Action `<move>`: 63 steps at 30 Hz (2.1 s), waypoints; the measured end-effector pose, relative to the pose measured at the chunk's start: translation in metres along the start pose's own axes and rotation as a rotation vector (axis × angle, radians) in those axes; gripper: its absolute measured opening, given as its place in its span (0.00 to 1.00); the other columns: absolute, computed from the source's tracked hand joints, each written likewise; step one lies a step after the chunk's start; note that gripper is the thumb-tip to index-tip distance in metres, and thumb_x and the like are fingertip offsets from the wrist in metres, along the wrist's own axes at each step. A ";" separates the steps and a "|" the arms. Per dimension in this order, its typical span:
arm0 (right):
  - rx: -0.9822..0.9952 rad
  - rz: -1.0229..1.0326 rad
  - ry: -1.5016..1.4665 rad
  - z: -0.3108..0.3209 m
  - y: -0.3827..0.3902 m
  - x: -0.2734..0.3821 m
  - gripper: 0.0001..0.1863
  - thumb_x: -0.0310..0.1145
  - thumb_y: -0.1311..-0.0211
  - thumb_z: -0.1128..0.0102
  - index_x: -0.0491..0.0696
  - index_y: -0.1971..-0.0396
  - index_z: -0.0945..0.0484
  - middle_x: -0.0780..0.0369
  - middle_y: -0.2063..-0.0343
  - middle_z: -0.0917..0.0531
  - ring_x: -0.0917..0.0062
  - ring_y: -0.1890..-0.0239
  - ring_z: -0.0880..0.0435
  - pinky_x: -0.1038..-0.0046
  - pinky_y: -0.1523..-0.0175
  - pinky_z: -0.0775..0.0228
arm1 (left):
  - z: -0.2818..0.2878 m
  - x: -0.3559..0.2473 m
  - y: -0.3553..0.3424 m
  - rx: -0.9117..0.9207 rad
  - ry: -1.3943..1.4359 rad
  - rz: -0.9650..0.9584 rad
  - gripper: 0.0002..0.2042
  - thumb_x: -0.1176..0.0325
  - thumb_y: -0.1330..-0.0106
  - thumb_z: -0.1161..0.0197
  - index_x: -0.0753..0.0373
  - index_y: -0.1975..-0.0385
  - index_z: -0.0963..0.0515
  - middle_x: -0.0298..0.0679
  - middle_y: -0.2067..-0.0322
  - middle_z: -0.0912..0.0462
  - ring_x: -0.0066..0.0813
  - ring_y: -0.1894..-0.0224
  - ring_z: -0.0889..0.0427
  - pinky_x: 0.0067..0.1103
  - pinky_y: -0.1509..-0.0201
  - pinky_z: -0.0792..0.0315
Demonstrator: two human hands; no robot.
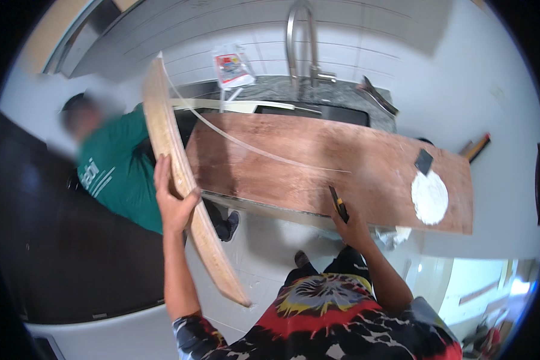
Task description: The person cuts white rectangular panels on a countertop using shears and a utility knife. They repeatedly measure, score, and trim the panels, then place them aside. Another person in a green shirt is visible in the background handling materials.
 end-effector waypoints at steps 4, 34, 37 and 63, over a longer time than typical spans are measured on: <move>-0.163 -0.227 -0.100 0.031 0.020 -0.034 0.15 0.36 0.30 0.37 0.38 0.55 0.21 0.53 0.78 0.18 0.63 0.77 0.16 0.63 0.69 0.25 | -0.018 -0.051 0.027 0.225 -0.237 -0.258 0.53 0.67 0.62 0.23 0.59 0.27 0.36 0.52 0.23 0.43 0.57 0.22 0.46 0.46 0.19 0.47; -0.597 -0.562 -0.386 0.093 0.078 -0.135 0.18 0.43 0.22 0.46 0.40 0.58 0.24 0.52 0.72 0.18 0.63 0.70 0.17 0.62 0.61 0.26 | -0.358 -0.039 0.004 1.402 -0.269 -1.061 0.48 0.52 0.51 0.22 0.60 0.27 0.34 0.54 0.24 0.42 0.60 0.21 0.46 0.49 0.20 0.48; -0.540 -0.596 -0.339 0.083 0.074 -0.114 0.15 0.40 0.24 0.45 0.40 0.55 0.26 0.43 0.66 0.19 0.45 0.61 0.18 0.53 0.55 0.29 | -0.350 -0.047 -0.010 1.315 -0.117 -0.965 0.46 0.55 0.47 0.22 0.64 0.27 0.35 0.55 0.25 0.40 0.60 0.22 0.43 0.45 0.20 0.46; -0.279 -0.260 0.174 0.127 -0.116 -0.137 0.14 0.29 0.39 0.46 0.34 0.60 0.21 0.42 0.64 0.14 0.48 0.61 0.11 0.52 0.53 0.19 | -0.525 -0.174 0.065 0.576 -0.273 -0.311 0.20 0.59 0.22 0.46 0.62 0.39 0.22 0.48 0.44 0.21 0.48 0.40 0.27 0.42 0.30 0.41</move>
Point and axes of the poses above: each hand's wrist, its own y-axis away from the middle knuckle, its own z-axis out of the back of the hand, x = y × z, the point moved 9 cm from there along -y, towards the middle knuckle
